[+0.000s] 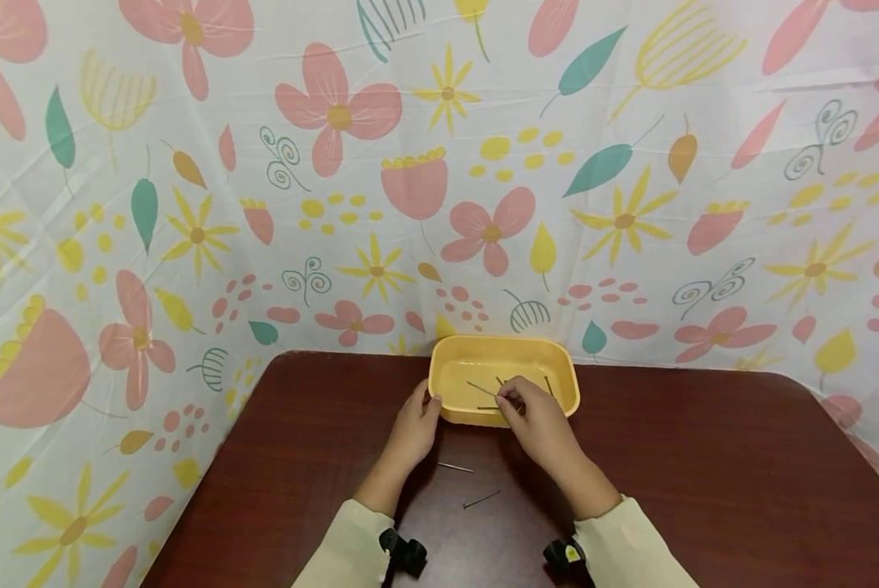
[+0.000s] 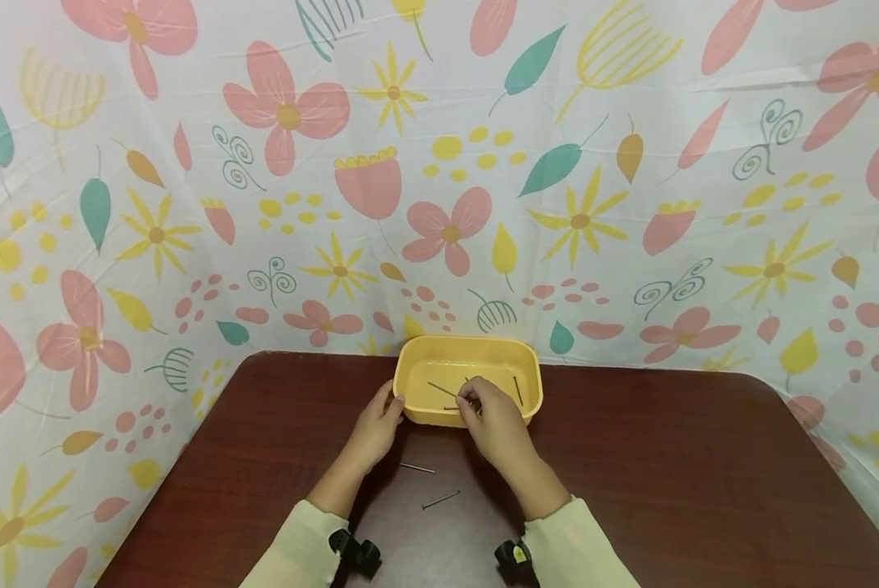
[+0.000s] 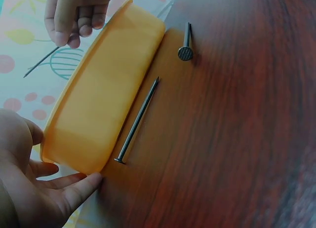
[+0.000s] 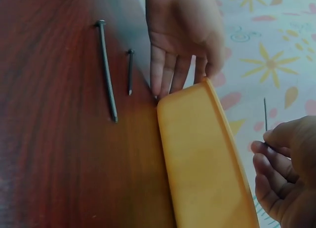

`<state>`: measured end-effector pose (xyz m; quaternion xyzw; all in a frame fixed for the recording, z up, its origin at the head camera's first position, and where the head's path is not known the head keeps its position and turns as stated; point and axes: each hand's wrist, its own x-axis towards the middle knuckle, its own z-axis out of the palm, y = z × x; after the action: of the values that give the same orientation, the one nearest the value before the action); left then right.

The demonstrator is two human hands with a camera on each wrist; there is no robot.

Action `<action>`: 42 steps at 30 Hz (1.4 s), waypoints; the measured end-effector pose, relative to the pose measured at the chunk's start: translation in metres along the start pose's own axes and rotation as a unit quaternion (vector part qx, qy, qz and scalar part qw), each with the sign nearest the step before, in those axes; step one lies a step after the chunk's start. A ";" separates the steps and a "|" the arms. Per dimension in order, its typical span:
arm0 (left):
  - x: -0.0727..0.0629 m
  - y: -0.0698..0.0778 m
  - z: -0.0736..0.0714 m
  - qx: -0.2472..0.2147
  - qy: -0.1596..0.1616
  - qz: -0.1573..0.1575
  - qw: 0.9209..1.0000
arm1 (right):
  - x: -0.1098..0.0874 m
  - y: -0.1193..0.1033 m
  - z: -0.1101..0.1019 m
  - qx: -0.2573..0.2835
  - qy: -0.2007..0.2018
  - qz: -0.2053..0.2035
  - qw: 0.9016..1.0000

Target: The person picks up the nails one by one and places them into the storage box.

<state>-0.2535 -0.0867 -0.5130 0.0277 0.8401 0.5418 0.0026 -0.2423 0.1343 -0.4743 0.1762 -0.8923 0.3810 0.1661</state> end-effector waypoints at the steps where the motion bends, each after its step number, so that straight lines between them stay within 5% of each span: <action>1: 0.000 0.000 0.000 0.000 0.000 -0.001 1.000 | 0.002 0.001 0.000 0.004 0.001 0.004 1.000; 22: -0.001 0.002 -0.001 -0.002 0.007 0.000 1.000 | 0.020 0.008 -0.001 0.000 0.029 0.040 0.999; 31: 0.001 -0.001 0.001 0.007 0.011 0.003 1.000 | 0.017 0.013 -0.003 -0.030 -0.003 0.030 0.999; 42: 0.001 -0.002 0.001 0.000 0.008 0.006 1.000 | 0.013 0.012 -0.002 -0.030 0.008 -0.007 0.999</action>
<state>-0.2543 -0.0866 -0.5148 0.0284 0.8396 0.5424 -0.0075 -0.2585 0.1414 -0.4752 0.1744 -0.9007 0.3543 0.1810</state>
